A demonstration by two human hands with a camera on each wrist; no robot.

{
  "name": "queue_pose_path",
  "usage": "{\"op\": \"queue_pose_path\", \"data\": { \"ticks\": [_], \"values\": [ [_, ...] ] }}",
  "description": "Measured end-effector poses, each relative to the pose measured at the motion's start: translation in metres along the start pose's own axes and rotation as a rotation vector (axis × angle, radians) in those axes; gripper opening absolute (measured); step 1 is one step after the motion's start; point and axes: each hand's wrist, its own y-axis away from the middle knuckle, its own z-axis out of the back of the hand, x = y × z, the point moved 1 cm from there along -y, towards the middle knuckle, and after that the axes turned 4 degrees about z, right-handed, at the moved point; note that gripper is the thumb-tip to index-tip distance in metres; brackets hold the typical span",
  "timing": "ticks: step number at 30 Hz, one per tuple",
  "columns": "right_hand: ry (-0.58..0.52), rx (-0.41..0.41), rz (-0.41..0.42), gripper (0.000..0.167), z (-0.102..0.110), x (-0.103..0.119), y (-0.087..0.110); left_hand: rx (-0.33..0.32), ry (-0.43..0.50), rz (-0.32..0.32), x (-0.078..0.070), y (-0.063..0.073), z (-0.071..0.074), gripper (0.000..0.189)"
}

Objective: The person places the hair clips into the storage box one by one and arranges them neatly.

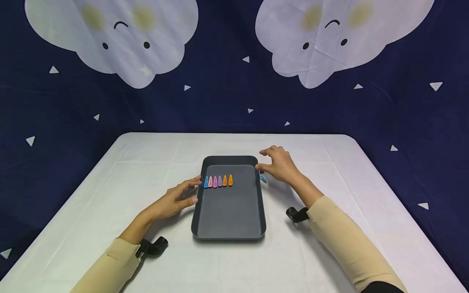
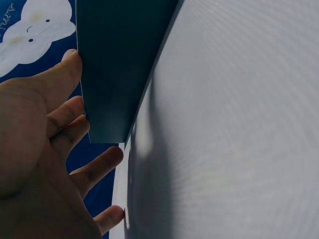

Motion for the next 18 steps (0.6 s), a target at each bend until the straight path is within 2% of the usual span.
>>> {"op": "queue_pose_path", "data": {
  "ticks": [9, 18],
  "values": [
    [-0.001, -0.021, -0.033, 0.051, 0.004, -0.025, 0.008, -0.003, -0.023, -0.013, -0.001, 0.001, 0.0, 0.051],
    [0.011, 0.003, -0.098, 0.051, 0.002, -0.056, 0.014, -0.008, -0.017, -0.013, -0.001, 0.001, 0.0, 0.051]
  ]
}}
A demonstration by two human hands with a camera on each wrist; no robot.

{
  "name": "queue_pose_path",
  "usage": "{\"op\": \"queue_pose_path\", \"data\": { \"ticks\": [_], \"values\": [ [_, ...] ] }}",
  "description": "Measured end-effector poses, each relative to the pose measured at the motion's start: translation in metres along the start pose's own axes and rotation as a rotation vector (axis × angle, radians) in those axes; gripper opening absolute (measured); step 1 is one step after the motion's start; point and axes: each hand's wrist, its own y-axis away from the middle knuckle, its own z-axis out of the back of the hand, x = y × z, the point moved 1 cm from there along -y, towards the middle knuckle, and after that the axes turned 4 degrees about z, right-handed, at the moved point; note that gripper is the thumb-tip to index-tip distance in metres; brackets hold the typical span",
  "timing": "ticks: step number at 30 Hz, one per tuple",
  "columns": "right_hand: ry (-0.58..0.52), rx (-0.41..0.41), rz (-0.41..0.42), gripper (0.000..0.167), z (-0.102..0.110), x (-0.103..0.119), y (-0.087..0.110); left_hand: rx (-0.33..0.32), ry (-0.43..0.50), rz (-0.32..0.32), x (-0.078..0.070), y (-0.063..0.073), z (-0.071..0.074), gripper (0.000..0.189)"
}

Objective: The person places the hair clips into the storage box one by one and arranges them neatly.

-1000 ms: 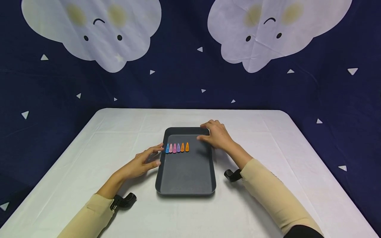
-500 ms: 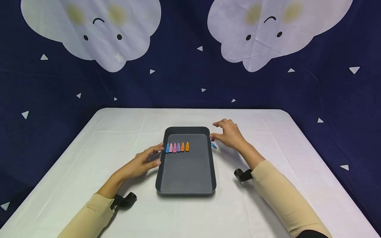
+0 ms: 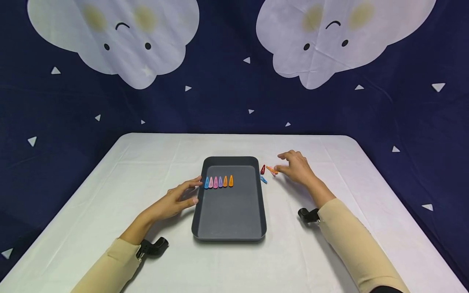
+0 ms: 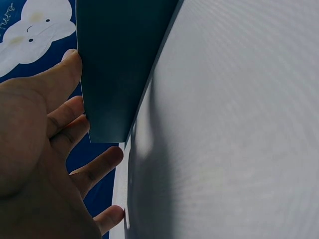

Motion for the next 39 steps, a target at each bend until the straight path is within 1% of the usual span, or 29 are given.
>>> {"op": "queue_pose_path", "data": {
  "ticks": [8, 17, 22, 33, 39],
  "values": [
    [0.016, 0.02, -0.006, 0.05, -0.004, -0.015, -0.001, 0.001, 0.0, -0.001, 0.0, 0.0, 0.0, 0.051],
    [0.026, 0.051, -0.013, 0.048, -0.008, -0.025, -0.004, 0.001, -0.001, -0.004, 0.0, 0.0, -0.001, 0.051],
    [0.05, 0.066, -0.016, 0.047, -0.01, -0.03, -0.007, -0.005, -0.002, -0.01, -0.001, 0.001, 0.0, 0.051],
    [0.079, 0.113, -0.03, 0.052, -0.015, -0.033, -0.009, -0.004, -0.004, -0.004, 0.001, 0.0, -0.001, 0.05],
    [0.114, 0.118, 0.005, 0.054, -0.017, -0.028, -0.01, 0.005, 0.009, 0.012, 0.001, 0.0, 0.0, 0.051]
  ]
}}
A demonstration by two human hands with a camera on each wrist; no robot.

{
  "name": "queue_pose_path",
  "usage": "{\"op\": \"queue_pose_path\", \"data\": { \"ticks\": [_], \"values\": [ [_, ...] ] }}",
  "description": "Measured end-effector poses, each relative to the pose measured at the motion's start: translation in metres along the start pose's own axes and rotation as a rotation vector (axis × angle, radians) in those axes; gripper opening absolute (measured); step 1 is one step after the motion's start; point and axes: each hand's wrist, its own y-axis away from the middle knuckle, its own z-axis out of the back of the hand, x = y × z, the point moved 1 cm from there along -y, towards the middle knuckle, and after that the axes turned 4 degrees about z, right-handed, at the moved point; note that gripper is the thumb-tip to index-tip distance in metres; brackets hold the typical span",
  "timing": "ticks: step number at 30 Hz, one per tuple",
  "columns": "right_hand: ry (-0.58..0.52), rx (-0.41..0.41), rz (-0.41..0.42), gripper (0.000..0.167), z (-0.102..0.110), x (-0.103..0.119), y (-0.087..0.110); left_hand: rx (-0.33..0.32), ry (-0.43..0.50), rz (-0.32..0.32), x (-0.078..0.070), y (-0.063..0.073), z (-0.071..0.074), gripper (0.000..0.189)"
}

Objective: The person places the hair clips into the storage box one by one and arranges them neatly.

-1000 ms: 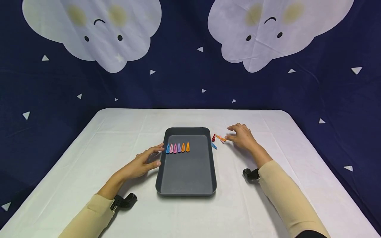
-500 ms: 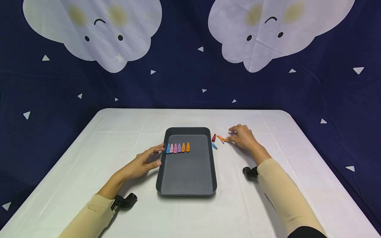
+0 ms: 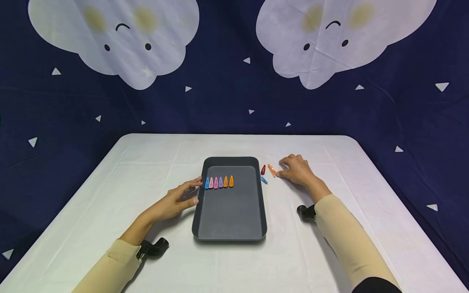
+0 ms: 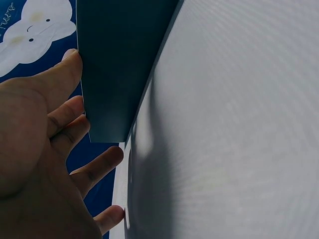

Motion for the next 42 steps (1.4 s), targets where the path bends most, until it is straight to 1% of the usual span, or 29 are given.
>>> {"op": "queue_pose_path", "data": {
  "ticks": [9, 16, 21, 26, 32, 38, 42],
  "values": [
    [0.025, -0.005, 0.044, 0.056, -0.003, 0.006, -0.003, 0.002, 0.005, -0.004, 0.0, 0.0, 0.0, 0.052],
    [-0.012, 0.008, 0.038, 0.058, -0.003, 0.007, -0.004, 0.007, 0.007, 0.012, 0.0, -0.001, -0.001, 0.051],
    [-0.033, 0.004, 0.036, 0.059, -0.004, 0.007, -0.005, 0.004, 0.0, 0.009, 0.001, -0.001, -0.001, 0.05],
    [-0.036, -0.005, 0.013, 0.057, -0.005, 0.009, -0.007, 0.006, 0.004, 0.007, 0.001, -0.001, -0.001, 0.05],
    [-0.013, -0.017, -0.002, 0.056, -0.006, 0.013, -0.009, 0.0, -0.008, -0.013, 0.0, -0.001, 0.0, 0.051],
    [0.04, -0.024, 0.01, 0.057, -0.007, 0.016, -0.008, -0.004, -0.018, -0.026, 0.0, -0.001, 0.0, 0.051],
    [0.049, -0.034, 0.018, 0.057, -0.008, 0.017, -0.007, -0.007, -0.021, -0.025, 0.002, -0.001, -0.001, 0.051]
  ]
}}
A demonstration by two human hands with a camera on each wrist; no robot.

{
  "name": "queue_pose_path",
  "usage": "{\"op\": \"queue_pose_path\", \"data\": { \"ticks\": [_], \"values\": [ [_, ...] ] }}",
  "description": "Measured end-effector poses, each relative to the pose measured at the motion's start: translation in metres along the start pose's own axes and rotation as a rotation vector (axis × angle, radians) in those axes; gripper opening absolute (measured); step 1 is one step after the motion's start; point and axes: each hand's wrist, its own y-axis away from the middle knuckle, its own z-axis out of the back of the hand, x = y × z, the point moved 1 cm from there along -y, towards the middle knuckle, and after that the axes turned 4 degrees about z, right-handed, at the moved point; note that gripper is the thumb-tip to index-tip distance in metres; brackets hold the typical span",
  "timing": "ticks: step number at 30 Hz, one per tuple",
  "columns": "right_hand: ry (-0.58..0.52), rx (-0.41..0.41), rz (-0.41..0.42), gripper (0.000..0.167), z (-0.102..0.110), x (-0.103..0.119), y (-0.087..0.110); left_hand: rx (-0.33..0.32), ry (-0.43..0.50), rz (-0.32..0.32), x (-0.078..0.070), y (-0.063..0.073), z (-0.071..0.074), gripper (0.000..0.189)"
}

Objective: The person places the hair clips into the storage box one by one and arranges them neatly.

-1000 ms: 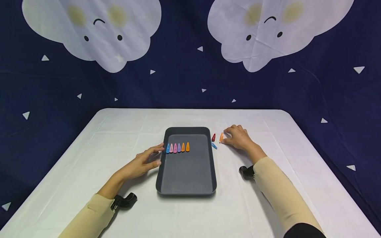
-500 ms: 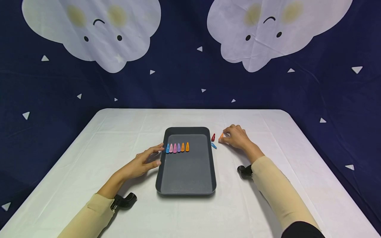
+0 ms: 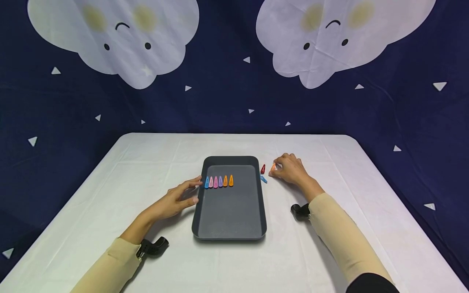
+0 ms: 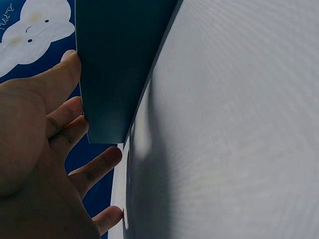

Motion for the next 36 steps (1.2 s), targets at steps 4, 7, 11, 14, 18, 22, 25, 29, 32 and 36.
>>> {"op": "queue_pose_path", "data": {
  "ticks": [4, 7, 11, 14, 18, 22, 25, 29, 32, 36],
  "values": [
    [-0.003, -0.001, 0.016, 0.056, -0.0013, 0.0003, 0.0007, 0.001, 0.012, 0.002, 0.0012, 0.001, -0.0008, 0.051],
    [-0.001, 0.003, 0.023, 0.056, -0.0019, 0.001, 0.0016, 0.007, 0.025, 0.012, 0.0016, 0.0026, -0.0015, 0.052],
    [-0.003, -0.009, 0.03, 0.057, -0.0018, 0.0015, 0.0024, 0.01, 0.032, 0.022, 0.0007, 0.004, -0.0025, 0.051],
    [-0.004, -0.017, 0.037, 0.056, -0.0013, 0.0015, 0.0023, 0.01, 0.038, 0.027, 0.0004, 0.004, -0.0027, 0.051],
    [-0.009, -0.029, 0.04, 0.056, 0.0005, 0.0023, 0.0021, 0.008, 0.036, 0.028, 0.0005, 0.0025, -0.0019, 0.051],
    [-0.02, -0.035, 0.045, 0.054, 0.0009, 0.0034, 0.0016, 0.009, 0.03, 0.027, 0.0001, 0.0011, -0.001, 0.051],
    [-0.02, -0.031, 0.05, 0.053, 0.0002, 0.0035, 0.0012, 0.013, 0.028, 0.028, -0.0001, 0.001, -0.0003, 0.051],
    [-0.016, -0.023, 0.048, 0.052, -0.0008, 0.0027, 0.0008, 0.01, 0.025, 0.025, -0.0004, 0.001, 0.0005, 0.051],
    [-0.012, -0.018, 0.049, 0.052, -0.0016, 0.0014, 0.0006, 0.008, 0.024, 0.023, -0.0006, 0.001, 0.0007, 0.051],
    [-0.017, -0.023, 0.059, 0.055, -0.0019, 0.0005, 0.0014, 0.007, 0.027, 0.023, -0.0007, 0.0011, 0.0002, 0.05]
  ]
}}
